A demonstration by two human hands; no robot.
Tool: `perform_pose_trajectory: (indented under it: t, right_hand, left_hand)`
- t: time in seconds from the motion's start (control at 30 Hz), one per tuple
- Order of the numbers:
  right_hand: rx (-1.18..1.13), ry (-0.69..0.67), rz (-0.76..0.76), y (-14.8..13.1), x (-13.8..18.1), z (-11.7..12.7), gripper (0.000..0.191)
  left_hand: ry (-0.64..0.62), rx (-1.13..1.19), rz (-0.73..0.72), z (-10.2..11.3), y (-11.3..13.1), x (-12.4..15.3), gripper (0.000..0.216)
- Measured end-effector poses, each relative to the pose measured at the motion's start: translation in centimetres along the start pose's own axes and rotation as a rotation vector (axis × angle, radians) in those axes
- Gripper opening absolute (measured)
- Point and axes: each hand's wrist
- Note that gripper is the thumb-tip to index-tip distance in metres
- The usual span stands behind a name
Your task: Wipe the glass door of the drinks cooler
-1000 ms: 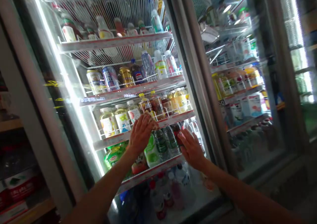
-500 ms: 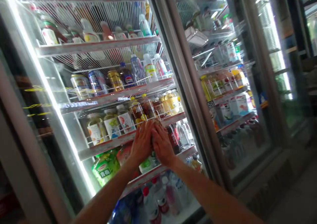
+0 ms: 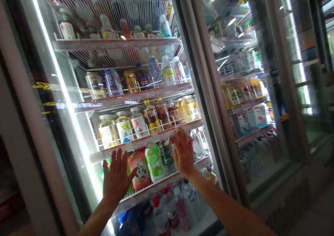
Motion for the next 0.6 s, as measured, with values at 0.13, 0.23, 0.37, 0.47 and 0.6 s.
perform_pose_trajectory:
  t: [0.13, 0.23, 0.37, 0.47, 0.6]
  right_hand:
    - [-0.081, -0.128, 0.229, -0.3, 0.1, 0.2, 0.052]
    - [0.130, 0.128, -0.105, 2.2, -0.9, 0.4, 0.055]
    - [0.000, -0.036, 0.037, 0.1, 0.0, 0.3, 0.055]
    - [-0.119, -0.200, 0.272, -0.5, 0.7, 0.9, 0.046]
    - [-0.028, 0.089, -0.016, 4.5, -0.4, 1.7, 0.039]
  left_hand:
    - [-0.002, -0.004, 0.002, 0.0, -0.1, 0.1, 0.069]
    - [0.011, -0.004, -0.005, -0.1, -0.2, 0.4, 0.072]
    - [0.018, 0.002, 0.010, -0.2, -0.1, 0.4, 0.070]
    - [0.014, -0.002, 0.014, 0.0, 0.0, 0.3, 0.069]
    - [0.017, -0.020, -0.014, 0.0, 0.1, 0.2, 0.070]
Point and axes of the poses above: each hand's wrist, its own x-axis away from the middle knuckle, its own z-axis out of the back of the hand, y = z × x, and after that the axes turned 15 degrees about y, right-handed
